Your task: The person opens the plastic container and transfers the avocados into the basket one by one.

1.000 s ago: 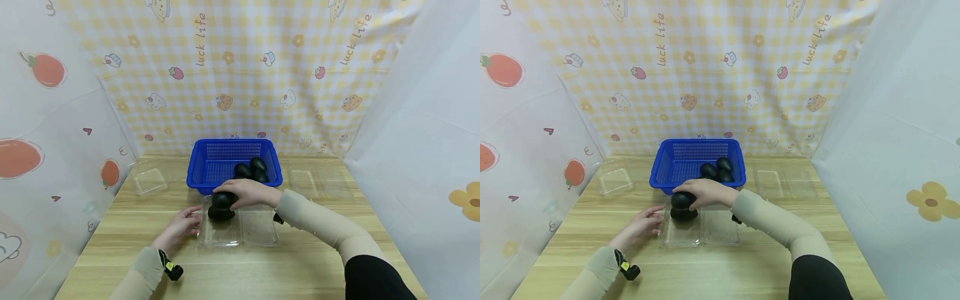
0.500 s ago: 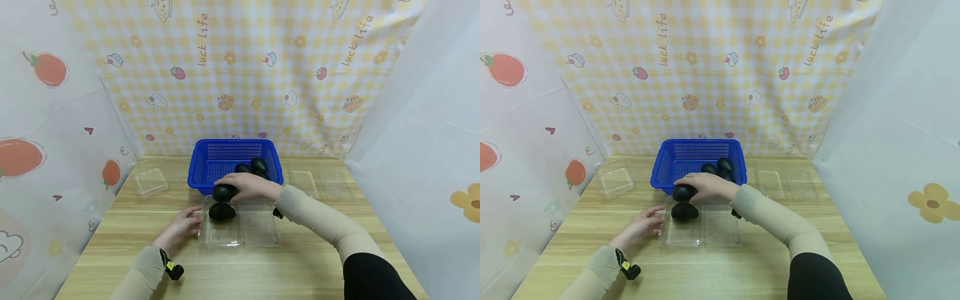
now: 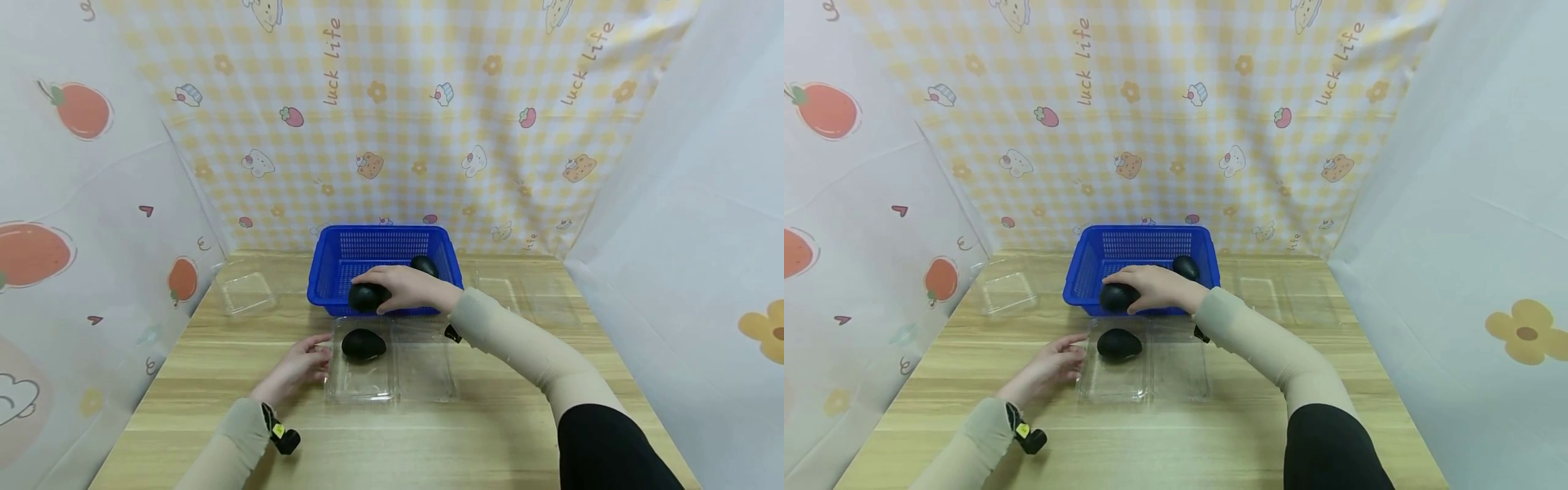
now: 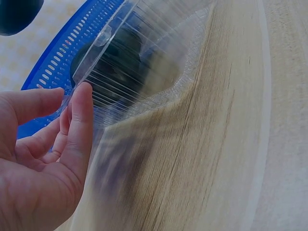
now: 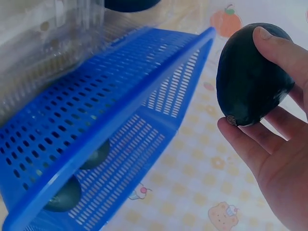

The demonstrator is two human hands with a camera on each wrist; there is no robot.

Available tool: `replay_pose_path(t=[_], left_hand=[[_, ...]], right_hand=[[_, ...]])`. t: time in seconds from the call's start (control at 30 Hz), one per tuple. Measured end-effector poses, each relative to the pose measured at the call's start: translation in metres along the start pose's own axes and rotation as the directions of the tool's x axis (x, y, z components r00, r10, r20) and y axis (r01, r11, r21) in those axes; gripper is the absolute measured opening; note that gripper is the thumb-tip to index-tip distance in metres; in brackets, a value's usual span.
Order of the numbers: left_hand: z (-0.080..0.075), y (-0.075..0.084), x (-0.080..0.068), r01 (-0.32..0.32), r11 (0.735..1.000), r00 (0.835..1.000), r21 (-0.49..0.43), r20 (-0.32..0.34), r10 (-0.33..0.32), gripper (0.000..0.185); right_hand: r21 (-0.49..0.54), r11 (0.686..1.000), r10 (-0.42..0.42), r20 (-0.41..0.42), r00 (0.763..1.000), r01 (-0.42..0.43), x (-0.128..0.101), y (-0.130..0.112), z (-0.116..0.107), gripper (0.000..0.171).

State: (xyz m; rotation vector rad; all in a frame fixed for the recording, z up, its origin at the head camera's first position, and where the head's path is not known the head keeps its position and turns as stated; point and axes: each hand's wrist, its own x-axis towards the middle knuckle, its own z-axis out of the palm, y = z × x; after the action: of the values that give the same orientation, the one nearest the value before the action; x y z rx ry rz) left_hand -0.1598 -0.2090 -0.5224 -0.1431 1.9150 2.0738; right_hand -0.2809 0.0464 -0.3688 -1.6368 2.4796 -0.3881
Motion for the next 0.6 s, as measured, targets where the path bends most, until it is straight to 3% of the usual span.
replay_pose_path(t=[0.27, 0.6], left_hand=[[-0.002, -0.001, 0.002, -0.002, 1.000, 1.000, 0.001, -0.001, 0.002, 0.055], [-0.002, -0.003, 0.001, 0.005, 1.000, 1.000, -0.001, -0.004, -0.006, 0.055]], right_hand=[[0.028, 0.999, 0.029, -0.032, 0.999, -0.028, 0.008, 0.007, -0.012, 0.071], [0.042, 0.998, 0.046, -0.035, 0.998, -0.044, 0.017, 0.018, -0.012, 0.071]])
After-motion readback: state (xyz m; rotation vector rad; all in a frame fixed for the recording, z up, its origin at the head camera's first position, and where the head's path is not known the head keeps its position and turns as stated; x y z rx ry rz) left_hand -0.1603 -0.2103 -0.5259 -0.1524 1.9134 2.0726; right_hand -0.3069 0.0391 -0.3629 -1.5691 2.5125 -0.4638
